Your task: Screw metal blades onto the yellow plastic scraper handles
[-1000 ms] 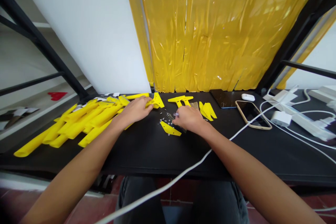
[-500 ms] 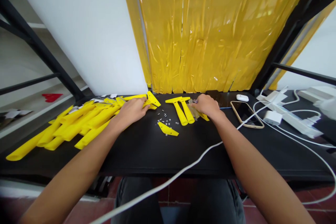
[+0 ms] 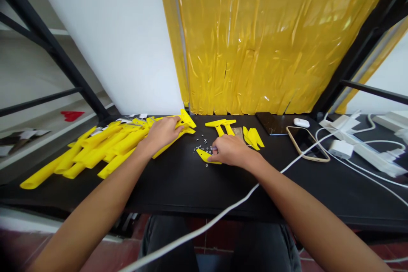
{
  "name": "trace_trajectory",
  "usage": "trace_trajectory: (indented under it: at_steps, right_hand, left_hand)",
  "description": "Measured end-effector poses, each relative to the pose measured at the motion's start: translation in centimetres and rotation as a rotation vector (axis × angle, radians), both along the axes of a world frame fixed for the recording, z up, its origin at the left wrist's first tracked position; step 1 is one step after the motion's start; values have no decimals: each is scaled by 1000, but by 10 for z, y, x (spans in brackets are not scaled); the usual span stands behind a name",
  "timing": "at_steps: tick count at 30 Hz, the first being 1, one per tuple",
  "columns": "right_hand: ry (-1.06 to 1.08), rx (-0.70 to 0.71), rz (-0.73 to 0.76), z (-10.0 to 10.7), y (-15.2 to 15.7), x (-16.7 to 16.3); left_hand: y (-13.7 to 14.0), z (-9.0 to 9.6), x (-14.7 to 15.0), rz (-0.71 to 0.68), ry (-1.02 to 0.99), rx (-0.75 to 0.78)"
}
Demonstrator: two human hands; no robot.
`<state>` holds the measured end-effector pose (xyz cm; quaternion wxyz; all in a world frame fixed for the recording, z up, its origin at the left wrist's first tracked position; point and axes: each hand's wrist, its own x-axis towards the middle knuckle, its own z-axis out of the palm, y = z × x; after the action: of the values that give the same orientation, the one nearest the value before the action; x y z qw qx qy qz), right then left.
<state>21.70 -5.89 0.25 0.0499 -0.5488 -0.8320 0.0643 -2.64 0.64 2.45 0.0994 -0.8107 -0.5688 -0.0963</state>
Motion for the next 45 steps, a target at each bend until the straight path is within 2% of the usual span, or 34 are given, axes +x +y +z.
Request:
trace_trajectory:
  at_steps: [7,12,15,18,20,23,24,28,32,35,39,41,43,45]
  right_hand:
    - [42,-69,-104,5,1,-1]
    - [221,-71,-36,8,3,4]
    - [355,-10,-28,16,8,19]
    - [425,48,-178,24,19,48]
    - [362,46,-307,27,29,71]
    - [78,45,-551,23,42,102]
    - [27,48,-590,20,46,109]
    - [-40,-46,-633,10,51,120]
    - [-103,-128,-689,8,48,117]
    - [-78,-71,-679,8,48,116]
    - [30,70,-567,9,51,115]
    - [57,90,-515,9,51,113]
    - [59,91,-482,8,50,111]
    - [57,99,-465,8,48,109]
  left_hand:
    - [18,5,-18,40,-159,-53]
    - [27,12,-34,20,-256,-92]
    - [32,14,-43,32,-282,-139]
    - [40,8,-48,101,-279,-184]
    - [44,2,-47,143,-272,-198]
    - [47,-6,-44,159,-196,-208]
    - [46,-8,-42,158,-163,-208]
    - [42,-10,-40,184,-98,-186]
    - [36,-1,-42,204,-84,-231]
    - [31,11,-50,229,-92,-216]
    - [28,28,-71,442,2,-131]
    - [28,32,-80,522,58,-211]
    - [30,32,-85,540,90,-289]
    - [33,29,-85,541,113,-302]
